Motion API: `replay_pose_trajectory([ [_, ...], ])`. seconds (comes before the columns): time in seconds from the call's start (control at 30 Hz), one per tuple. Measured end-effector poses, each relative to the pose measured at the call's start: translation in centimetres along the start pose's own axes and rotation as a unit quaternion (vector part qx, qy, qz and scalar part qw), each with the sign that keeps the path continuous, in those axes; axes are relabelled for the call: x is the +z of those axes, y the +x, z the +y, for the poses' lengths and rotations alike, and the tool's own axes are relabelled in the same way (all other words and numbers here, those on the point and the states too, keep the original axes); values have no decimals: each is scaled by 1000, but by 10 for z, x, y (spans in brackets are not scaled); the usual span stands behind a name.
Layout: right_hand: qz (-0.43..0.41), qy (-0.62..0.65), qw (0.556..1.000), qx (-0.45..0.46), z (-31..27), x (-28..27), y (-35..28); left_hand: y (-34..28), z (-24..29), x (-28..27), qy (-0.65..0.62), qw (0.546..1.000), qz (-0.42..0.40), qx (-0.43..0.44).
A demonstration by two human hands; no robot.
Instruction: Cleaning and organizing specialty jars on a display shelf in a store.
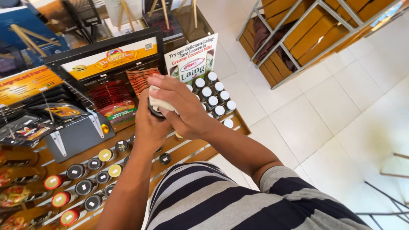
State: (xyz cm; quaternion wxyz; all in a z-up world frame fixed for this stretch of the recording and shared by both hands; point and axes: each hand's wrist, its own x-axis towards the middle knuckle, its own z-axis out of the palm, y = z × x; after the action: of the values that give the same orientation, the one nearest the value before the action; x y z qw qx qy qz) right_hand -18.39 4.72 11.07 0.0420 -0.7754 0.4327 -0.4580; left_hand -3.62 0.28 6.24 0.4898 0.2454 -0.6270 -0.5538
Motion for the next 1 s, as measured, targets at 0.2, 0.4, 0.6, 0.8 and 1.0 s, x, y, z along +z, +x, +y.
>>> replay_pose_trajectory([
  [0.2, 185, 516, 796, 257, 49, 44, -37, -7, -1, -1, -29, 999, 16, 8],
  [0.4, 129, 805, 418, 401, 66, 73, -62, -4, -23, 14, -53, 993, 60, 86],
  [0.6, 138, 755, 469, 436, 50, 56, -95, 5, -32, 18, 21, 988, 122, 93],
  [0.8, 100, 579, 669, 455, 106, -5, -127, 26, -35, -9, -269, 958, 97, -6],
  [1.0, -75, 444, 798, 400, 59, -1, -66, 23, -19, -21, -334, 942, 14, -18],
])
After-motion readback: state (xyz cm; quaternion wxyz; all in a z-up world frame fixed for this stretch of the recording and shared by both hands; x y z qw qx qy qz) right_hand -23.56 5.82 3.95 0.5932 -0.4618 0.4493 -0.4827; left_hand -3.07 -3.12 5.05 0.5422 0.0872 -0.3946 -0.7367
